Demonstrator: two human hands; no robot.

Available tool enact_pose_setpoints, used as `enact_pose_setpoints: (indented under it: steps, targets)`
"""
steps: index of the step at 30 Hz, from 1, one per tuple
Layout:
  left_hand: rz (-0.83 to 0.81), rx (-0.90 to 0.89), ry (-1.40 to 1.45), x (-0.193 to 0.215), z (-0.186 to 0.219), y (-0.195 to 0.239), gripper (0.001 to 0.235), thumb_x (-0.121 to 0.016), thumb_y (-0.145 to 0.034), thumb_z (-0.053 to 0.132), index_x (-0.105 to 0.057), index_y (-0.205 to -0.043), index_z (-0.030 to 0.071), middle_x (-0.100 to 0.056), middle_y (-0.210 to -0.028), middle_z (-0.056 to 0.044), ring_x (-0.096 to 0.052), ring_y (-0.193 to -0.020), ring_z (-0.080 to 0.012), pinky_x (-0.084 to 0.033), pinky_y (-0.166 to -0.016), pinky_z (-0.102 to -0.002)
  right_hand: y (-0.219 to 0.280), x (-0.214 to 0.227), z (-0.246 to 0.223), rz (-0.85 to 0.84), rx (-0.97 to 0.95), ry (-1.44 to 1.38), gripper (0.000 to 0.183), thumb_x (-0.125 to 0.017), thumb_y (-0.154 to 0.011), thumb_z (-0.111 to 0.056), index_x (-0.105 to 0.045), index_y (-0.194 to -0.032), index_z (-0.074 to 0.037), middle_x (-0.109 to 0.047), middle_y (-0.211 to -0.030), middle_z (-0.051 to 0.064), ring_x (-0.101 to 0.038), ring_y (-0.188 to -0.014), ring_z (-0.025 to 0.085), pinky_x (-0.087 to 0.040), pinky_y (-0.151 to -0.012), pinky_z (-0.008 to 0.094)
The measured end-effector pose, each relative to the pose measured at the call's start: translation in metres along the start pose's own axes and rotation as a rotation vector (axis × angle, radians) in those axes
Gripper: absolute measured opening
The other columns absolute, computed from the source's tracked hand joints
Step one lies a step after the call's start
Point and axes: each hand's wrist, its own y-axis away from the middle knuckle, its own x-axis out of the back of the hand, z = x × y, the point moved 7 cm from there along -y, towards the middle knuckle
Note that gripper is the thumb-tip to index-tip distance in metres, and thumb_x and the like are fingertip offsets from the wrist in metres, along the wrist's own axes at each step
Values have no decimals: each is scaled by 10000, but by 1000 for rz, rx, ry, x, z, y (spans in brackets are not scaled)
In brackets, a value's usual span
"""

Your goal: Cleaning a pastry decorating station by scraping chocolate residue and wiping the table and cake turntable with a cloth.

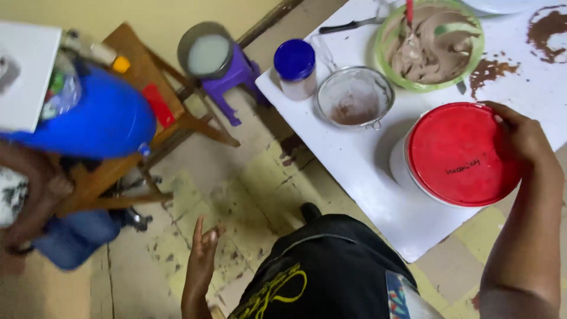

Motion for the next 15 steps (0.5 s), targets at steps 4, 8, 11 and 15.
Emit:
enact_pose_setpoints:
  steps: [4,8,11,15]
  targets:
    - [-32,-14,54,12,50,-48,839,-440,-901,504,-174,-1672,307,-573,-1484,-101,-519,-1408,-279,-368,-1223,-480,26,-1,29,36,-132,-50,623,-424,-931,82,-616,-1488,-119,-650,-1316,144,-572,-1189,278,-392,-976,398]
    - [-225,-180,25,10,97,-120,886,-415,-863,558,-186,-1662,251,-607,-1474,-125,-534,-1418,-289,-341,-1221,-486,65,-14,65,219,-88,91,590,-469,-987,56,-637,-1521,-130,-688,-1286,204,-598,-1179,377,-415,-955,461]
    - [-384,-327,-77,12,139,-168,898,-414,-860,581,-182,-1654,230,-610,-1478,-118,-546,-1415,-260,-372,-1180,-466,114,-47,104,400,-5,-126,454,-435,-1142,9,-547,-1568,-103,-604,-1388,210,-566,-1259,390,-422,-1056,485]
    - [-487,-488,-182,37,196,-219,824,-432,-904,529,-185,-1650,281,-586,-1498,-85,-526,-1434,-241,-407,-1158,-458,152,-87,99,659,109,-364,367,-438,-1214,27,-475,-1573,-41,-511,-1509,179,-499,-1351,346,-400,-1179,500]
